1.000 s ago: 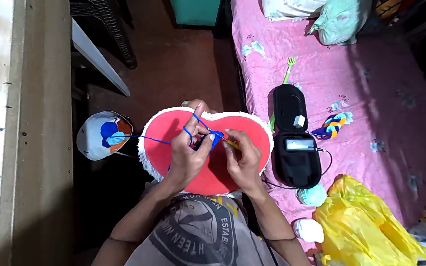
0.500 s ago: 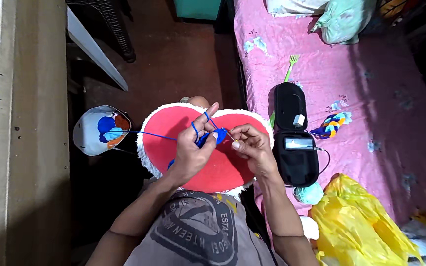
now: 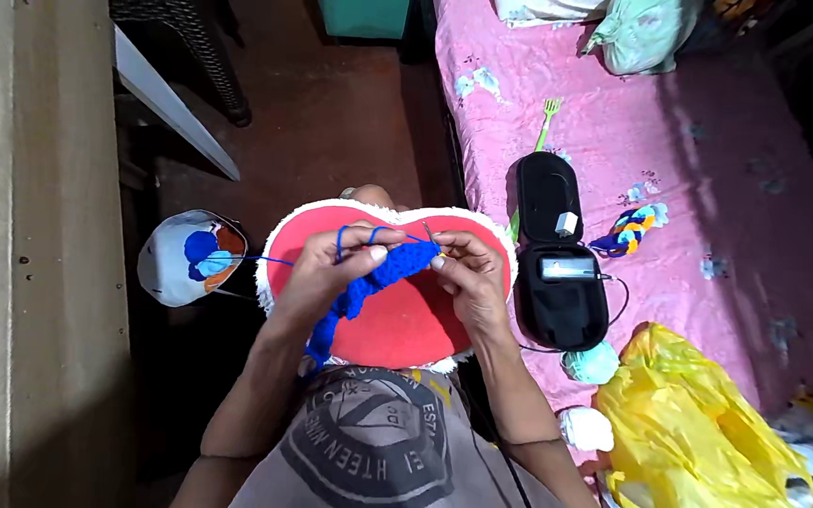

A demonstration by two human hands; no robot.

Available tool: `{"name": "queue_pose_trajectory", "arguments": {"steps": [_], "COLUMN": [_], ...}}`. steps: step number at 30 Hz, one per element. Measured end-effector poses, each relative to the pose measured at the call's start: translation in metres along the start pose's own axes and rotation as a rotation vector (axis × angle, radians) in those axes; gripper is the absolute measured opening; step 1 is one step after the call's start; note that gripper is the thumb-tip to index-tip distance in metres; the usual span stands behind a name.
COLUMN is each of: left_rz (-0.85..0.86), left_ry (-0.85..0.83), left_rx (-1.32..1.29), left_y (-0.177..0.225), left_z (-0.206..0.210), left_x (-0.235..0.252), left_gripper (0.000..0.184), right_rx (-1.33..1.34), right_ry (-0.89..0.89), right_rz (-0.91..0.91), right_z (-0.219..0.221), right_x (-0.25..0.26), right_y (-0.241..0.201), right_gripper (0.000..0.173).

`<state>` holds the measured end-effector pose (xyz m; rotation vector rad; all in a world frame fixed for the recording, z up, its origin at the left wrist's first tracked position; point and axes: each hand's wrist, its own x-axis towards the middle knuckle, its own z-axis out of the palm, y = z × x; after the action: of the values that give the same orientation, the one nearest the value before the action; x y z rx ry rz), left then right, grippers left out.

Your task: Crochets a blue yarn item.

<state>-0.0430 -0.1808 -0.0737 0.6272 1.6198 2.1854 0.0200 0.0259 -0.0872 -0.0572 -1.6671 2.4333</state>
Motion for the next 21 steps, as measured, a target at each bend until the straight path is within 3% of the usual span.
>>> {"name": "queue_pose_trajectory", "arguments": {"steps": [3, 6, 11, 14, 15, 19, 21], "left_rz": [-0.026, 0.004, 0.126, 0.108, 0.146, 0.334, 0.406], "left_ry": [-0.014, -0.079, -0.023, 0.033, 0.073, 0.238, 0.313], "left_rx": [0.131, 0.106, -0.143, 0.086, 0.187, 0.445, 0.45], "left_y": [0.004, 0.003, -0.001, -0.001, -0.003, -0.02, -0.03], "left_z": [-0.024, -0.04, -0.011, 0.019, 0.026, 0.048, 0.057], "left_x": [0.0, -0.001, 0.007, 0.01, 0.009, 0.003, 0.001], "left_gripper": [0.019, 0.027, 0.041, 0.086, 0.092, 0.085, 0.081], "right_rx": [0.065, 0.074, -0.019, -0.314, -0.457, -1.001, -1.045], "right_ry": [-0.039, -0.123, -0.172, -0.1, -0.081, 0.031, 0.07], "right_rz": [0.012, 0.004, -0.014, -0.218, -0.312, -0.609, -0.618], "right_z": [-0.003, -0.01, -0.005, 0.005, 0.007, 0.015, 0.02], "right_x": [0.004, 0.007, 0.006, 0.001, -0.001, -0.008, -0.01], "right_y": [0.0, 0.001, 0.0, -0.003, -0.003, -0.001, -0.001], "right_gripper": [0.023, 0.022, 0.021, 0.019, 0.017, 0.02, 0.021]}}
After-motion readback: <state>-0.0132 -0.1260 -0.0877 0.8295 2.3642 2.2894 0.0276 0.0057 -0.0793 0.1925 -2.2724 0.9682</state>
